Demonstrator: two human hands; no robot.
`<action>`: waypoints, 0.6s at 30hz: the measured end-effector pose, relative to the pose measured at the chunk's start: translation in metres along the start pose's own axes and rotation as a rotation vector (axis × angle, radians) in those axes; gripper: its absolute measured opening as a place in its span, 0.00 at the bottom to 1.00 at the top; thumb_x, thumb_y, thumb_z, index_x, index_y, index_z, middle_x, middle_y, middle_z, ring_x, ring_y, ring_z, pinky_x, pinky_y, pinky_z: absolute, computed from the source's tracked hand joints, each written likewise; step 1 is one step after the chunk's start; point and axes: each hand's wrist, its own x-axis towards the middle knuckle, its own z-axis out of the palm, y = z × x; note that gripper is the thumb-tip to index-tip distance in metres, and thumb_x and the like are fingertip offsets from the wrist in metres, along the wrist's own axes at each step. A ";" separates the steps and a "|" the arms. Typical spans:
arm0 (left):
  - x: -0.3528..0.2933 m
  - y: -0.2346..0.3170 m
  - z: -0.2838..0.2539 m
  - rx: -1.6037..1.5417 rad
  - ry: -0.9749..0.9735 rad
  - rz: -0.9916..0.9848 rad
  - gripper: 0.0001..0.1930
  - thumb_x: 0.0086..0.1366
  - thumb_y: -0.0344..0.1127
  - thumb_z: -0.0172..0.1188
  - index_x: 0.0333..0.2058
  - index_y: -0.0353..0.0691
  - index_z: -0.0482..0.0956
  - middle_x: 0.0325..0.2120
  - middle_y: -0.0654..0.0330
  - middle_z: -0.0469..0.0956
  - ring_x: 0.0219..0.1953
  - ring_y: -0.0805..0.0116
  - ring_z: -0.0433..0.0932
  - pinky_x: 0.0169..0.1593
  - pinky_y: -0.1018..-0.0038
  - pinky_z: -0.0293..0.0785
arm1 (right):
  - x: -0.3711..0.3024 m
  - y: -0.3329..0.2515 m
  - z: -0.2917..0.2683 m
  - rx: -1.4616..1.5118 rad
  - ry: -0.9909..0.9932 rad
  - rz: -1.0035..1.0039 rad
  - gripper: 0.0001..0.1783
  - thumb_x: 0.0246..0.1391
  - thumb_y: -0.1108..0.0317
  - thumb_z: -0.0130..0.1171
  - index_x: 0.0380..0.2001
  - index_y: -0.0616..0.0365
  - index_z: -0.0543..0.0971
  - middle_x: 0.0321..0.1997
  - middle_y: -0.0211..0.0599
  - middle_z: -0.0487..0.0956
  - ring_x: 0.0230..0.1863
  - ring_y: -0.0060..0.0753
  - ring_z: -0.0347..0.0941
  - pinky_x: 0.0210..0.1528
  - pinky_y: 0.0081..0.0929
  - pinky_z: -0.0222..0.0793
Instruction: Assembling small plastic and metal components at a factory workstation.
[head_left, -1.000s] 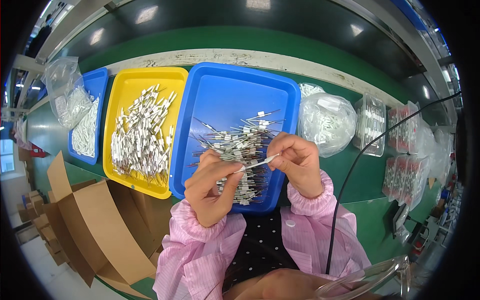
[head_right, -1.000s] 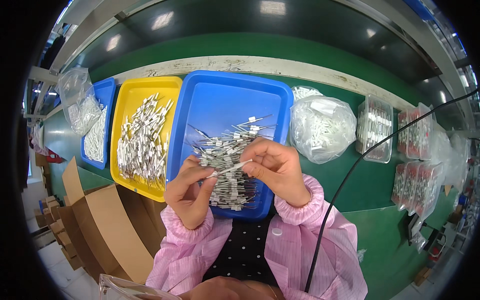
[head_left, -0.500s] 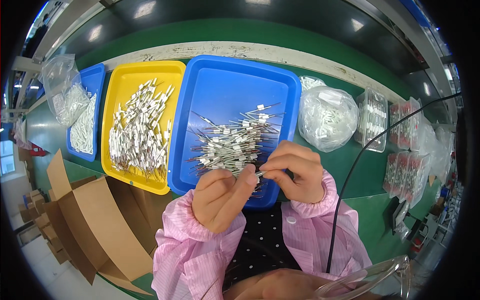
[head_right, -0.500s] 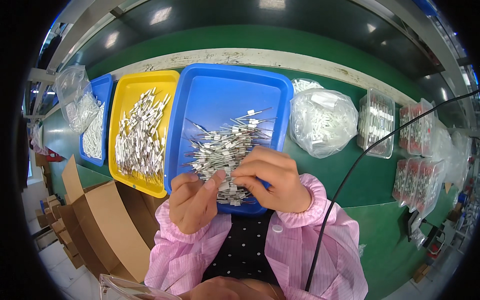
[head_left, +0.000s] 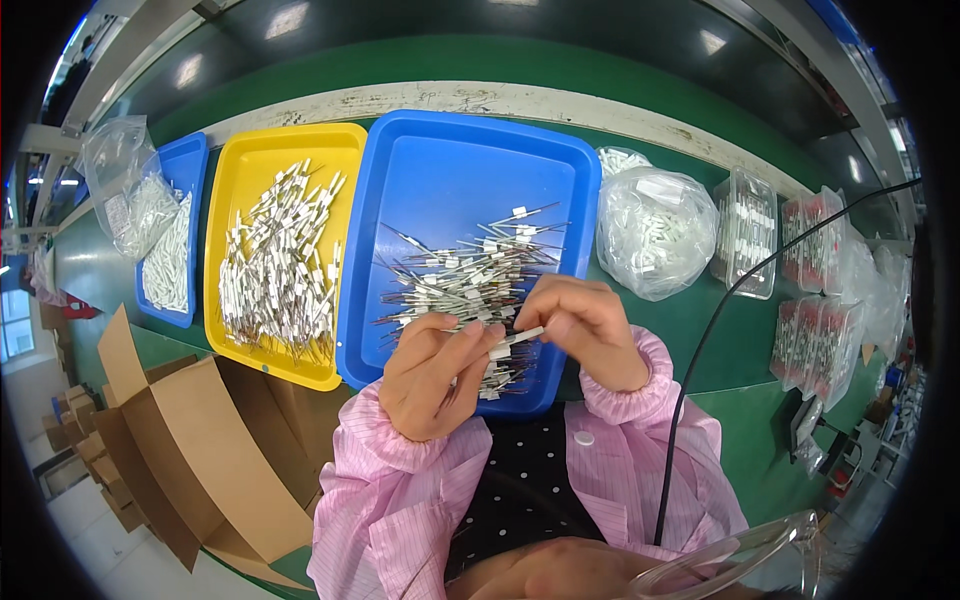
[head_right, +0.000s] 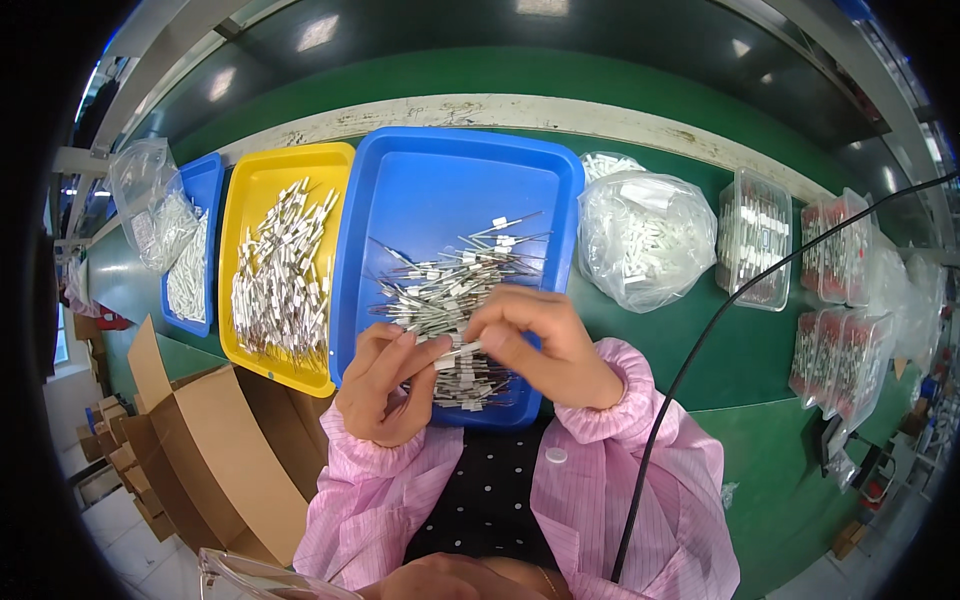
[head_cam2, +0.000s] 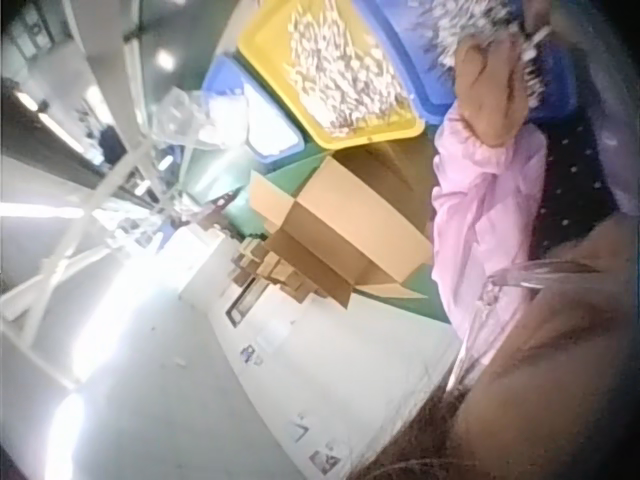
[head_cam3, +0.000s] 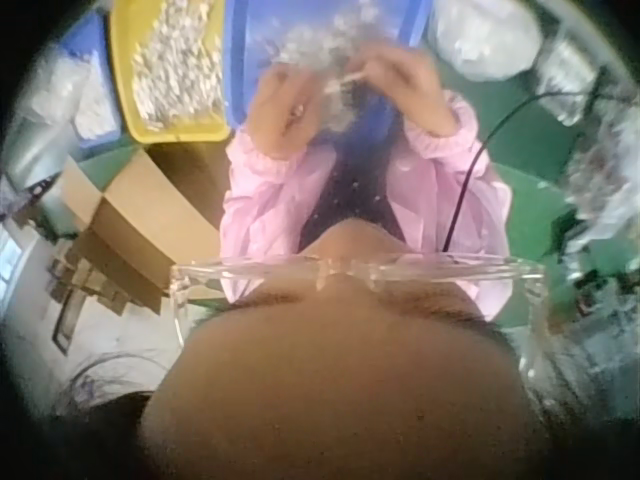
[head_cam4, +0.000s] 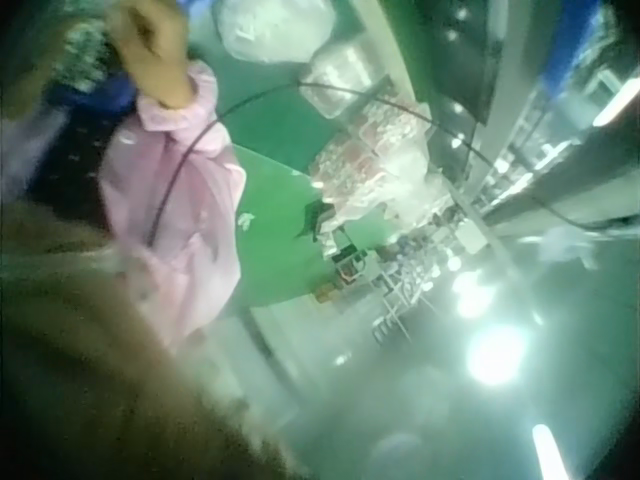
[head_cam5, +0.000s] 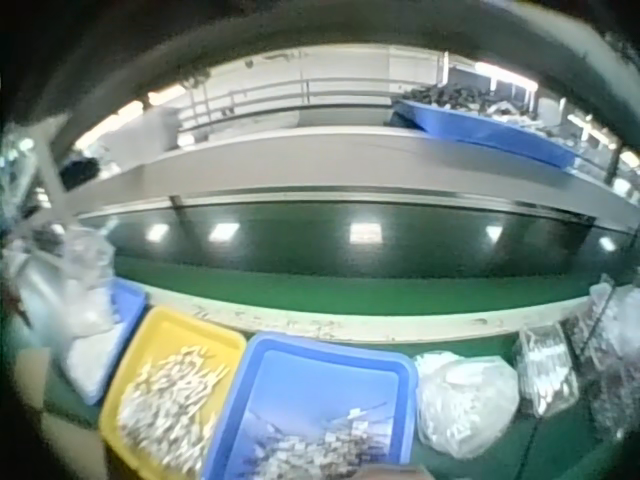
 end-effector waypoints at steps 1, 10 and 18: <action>0.000 0.002 0.002 0.013 0.017 0.000 0.26 0.48 0.13 0.60 0.49 0.28 0.70 0.30 0.53 0.82 0.25 0.67 0.74 0.43 0.67 0.72 | -0.001 -0.002 0.002 -0.098 -0.019 -0.058 0.04 0.50 0.79 0.61 0.31 0.62 0.77 0.27 0.32 0.73 0.20 0.18 0.65 0.22 0.17 0.58; -0.015 -0.035 -0.032 0.736 0.234 -0.209 0.19 0.49 0.19 0.60 0.42 0.37 0.79 0.27 0.51 0.78 0.32 0.52 0.72 0.46 0.60 0.70 | -0.002 -0.005 0.002 -0.572 0.367 -0.131 0.06 0.50 0.76 0.59 0.33 0.64 0.77 0.28 0.40 0.76 0.25 0.36 0.72 0.30 0.29 0.68; 0.033 -0.049 -0.002 0.755 -0.168 -0.098 0.18 0.46 0.18 0.55 0.39 0.34 0.78 0.42 0.52 0.76 0.44 0.51 0.73 0.46 0.64 0.71 | -0.012 0.022 -0.082 -1.468 0.562 0.111 0.15 0.46 0.78 0.57 0.40 0.63 0.77 0.40 0.47 0.75 0.41 0.49 0.72 0.39 0.40 0.70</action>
